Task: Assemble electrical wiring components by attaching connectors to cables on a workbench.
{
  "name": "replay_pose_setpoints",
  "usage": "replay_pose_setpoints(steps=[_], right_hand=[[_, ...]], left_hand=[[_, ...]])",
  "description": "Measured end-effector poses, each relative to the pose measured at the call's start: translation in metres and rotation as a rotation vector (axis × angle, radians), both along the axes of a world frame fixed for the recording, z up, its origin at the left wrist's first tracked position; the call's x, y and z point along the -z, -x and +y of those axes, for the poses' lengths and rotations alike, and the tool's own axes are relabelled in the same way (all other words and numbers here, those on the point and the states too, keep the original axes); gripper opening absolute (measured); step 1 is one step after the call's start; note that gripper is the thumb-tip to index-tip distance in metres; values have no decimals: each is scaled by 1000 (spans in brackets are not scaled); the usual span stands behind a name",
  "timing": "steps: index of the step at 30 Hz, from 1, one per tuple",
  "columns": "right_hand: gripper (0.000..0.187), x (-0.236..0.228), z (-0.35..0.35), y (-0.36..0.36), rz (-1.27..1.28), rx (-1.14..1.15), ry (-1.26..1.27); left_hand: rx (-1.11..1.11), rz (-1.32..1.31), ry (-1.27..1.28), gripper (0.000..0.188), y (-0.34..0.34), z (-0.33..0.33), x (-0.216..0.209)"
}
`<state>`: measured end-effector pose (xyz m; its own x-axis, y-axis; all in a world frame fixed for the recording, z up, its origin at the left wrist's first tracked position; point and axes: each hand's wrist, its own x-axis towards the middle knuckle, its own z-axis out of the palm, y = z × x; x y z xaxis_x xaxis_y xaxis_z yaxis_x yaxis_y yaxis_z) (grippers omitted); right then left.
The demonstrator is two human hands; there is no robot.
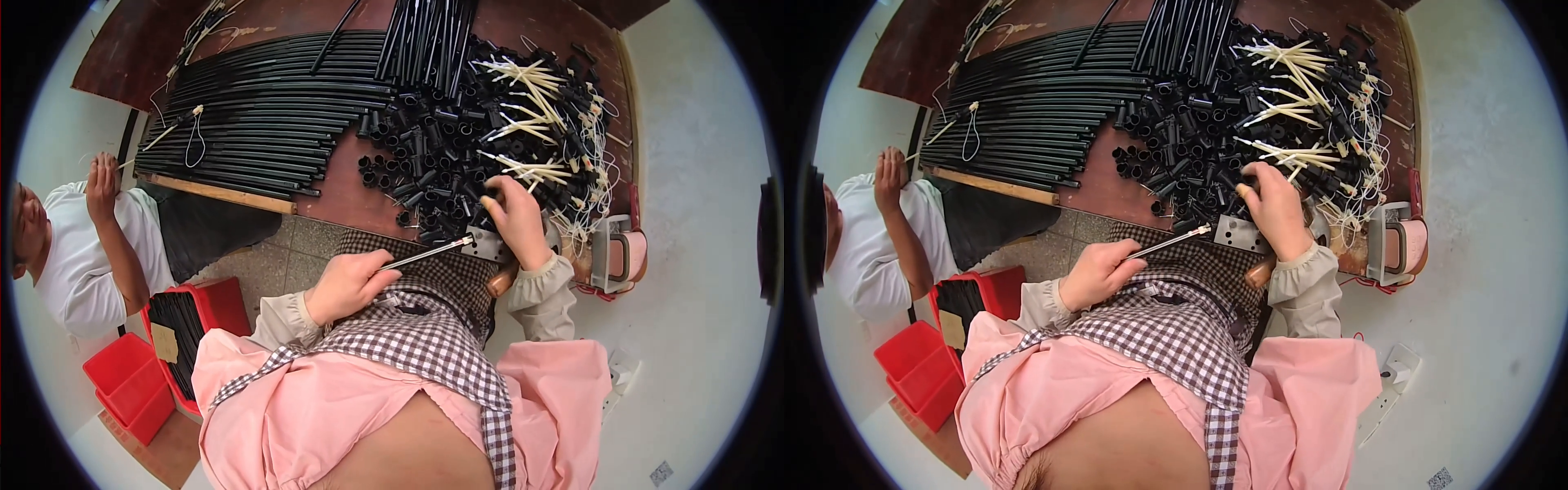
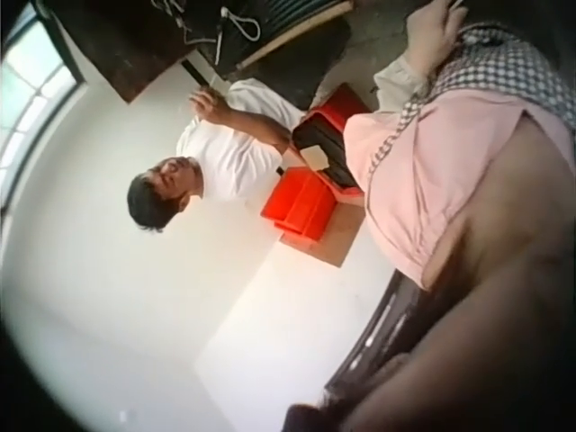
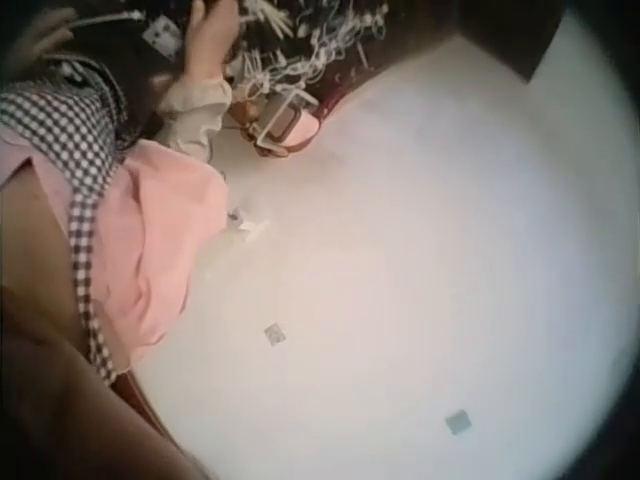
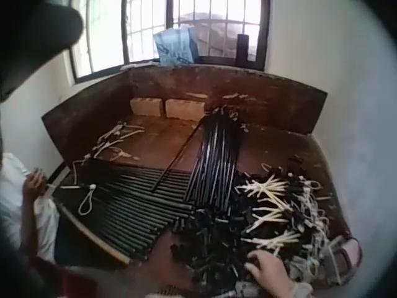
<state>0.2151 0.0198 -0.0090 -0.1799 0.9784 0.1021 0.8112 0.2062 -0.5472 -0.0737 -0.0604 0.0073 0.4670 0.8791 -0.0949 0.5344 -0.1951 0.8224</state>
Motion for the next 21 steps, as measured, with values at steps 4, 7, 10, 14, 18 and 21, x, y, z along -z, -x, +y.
replay_pose_setpoints(steps=[4,7,10,14,18,21], right_hand=[[20,-13,-17,-4,355,147,-9],[19,-51,-41,8,773,175,225],[20,-60,-53,-1,1034,58,511],[29,-48,-61,-23,1119,-55,661],[41,-45,-70,-15,948,37,582],[46,-52,-76,3,533,45,246]], left_hand=[[-3,-40,-79,19,-10,11,-6],[-6,-91,-104,18,-17,17,-6],[43,-88,-137,18,-26,25,-13],[157,77,-168,20,-36,24,-19],[290,258,-116,23,-47,21,-25],[338,285,-43,26,-53,23,-23]])
